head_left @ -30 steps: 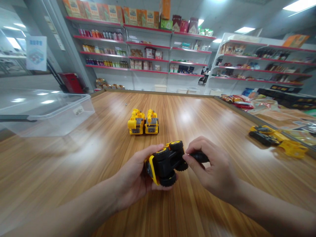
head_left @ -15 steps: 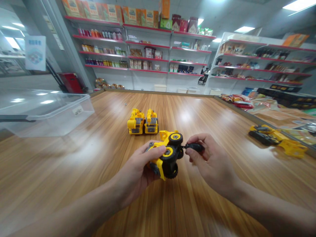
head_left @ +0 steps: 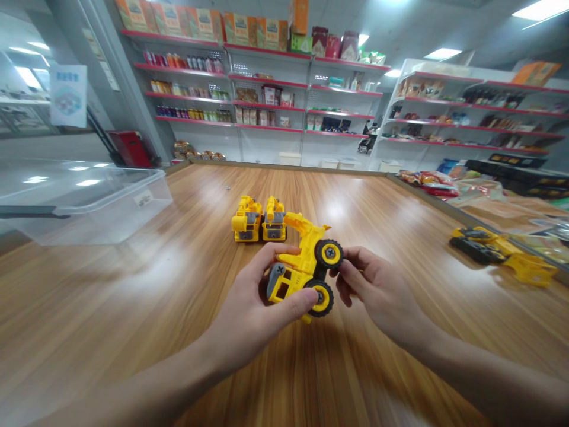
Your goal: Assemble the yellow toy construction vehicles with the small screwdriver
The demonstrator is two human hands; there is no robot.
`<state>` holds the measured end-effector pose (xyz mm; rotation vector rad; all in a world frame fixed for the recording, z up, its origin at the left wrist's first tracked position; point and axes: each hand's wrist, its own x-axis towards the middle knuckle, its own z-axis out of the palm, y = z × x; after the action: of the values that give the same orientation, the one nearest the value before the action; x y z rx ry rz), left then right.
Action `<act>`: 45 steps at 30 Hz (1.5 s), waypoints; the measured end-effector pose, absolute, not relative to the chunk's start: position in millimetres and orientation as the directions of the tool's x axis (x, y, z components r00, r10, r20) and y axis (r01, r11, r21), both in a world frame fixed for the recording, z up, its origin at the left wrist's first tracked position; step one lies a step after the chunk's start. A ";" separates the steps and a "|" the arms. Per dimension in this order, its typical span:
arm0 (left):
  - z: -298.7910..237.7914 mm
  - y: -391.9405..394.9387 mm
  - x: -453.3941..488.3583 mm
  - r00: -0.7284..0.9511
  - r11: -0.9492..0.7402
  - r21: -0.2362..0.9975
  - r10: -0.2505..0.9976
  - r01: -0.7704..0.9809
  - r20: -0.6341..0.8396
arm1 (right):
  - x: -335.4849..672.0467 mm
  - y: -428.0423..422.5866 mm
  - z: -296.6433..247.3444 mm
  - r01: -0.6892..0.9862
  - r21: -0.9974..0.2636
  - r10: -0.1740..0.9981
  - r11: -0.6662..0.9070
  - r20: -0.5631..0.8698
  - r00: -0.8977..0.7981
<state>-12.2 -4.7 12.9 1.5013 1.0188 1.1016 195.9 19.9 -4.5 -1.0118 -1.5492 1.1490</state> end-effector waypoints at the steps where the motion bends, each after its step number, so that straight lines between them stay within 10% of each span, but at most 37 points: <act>1: 12.5 -4.7 -12.4 0.241 -0.185 0.978 0.958 0.097 0.158 | 195.9 20.5 -3.5 0.088 -0.973 0.954 0.211 0.186 -0.235; 26: 2.0 1.6 -14.2 0.289 -0.053 0.982 0.952 -0.183 0.105 | 197.4 14.9 -3.3 0.135 -0.954 0.932 0.269 0.223 -0.285; 45: 11.9 -0.8 -14.9 0.221 -0.121 0.992 0.968 -0.021 0.123 | 198.9 24.0 -3.4 0.154 -0.973 0.956 0.171 0.126 -0.266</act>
<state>-14.9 -0.8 11.9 1.3905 0.9760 1.1317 198.9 24.0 -3.4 -1.0884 -1.5981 1.1894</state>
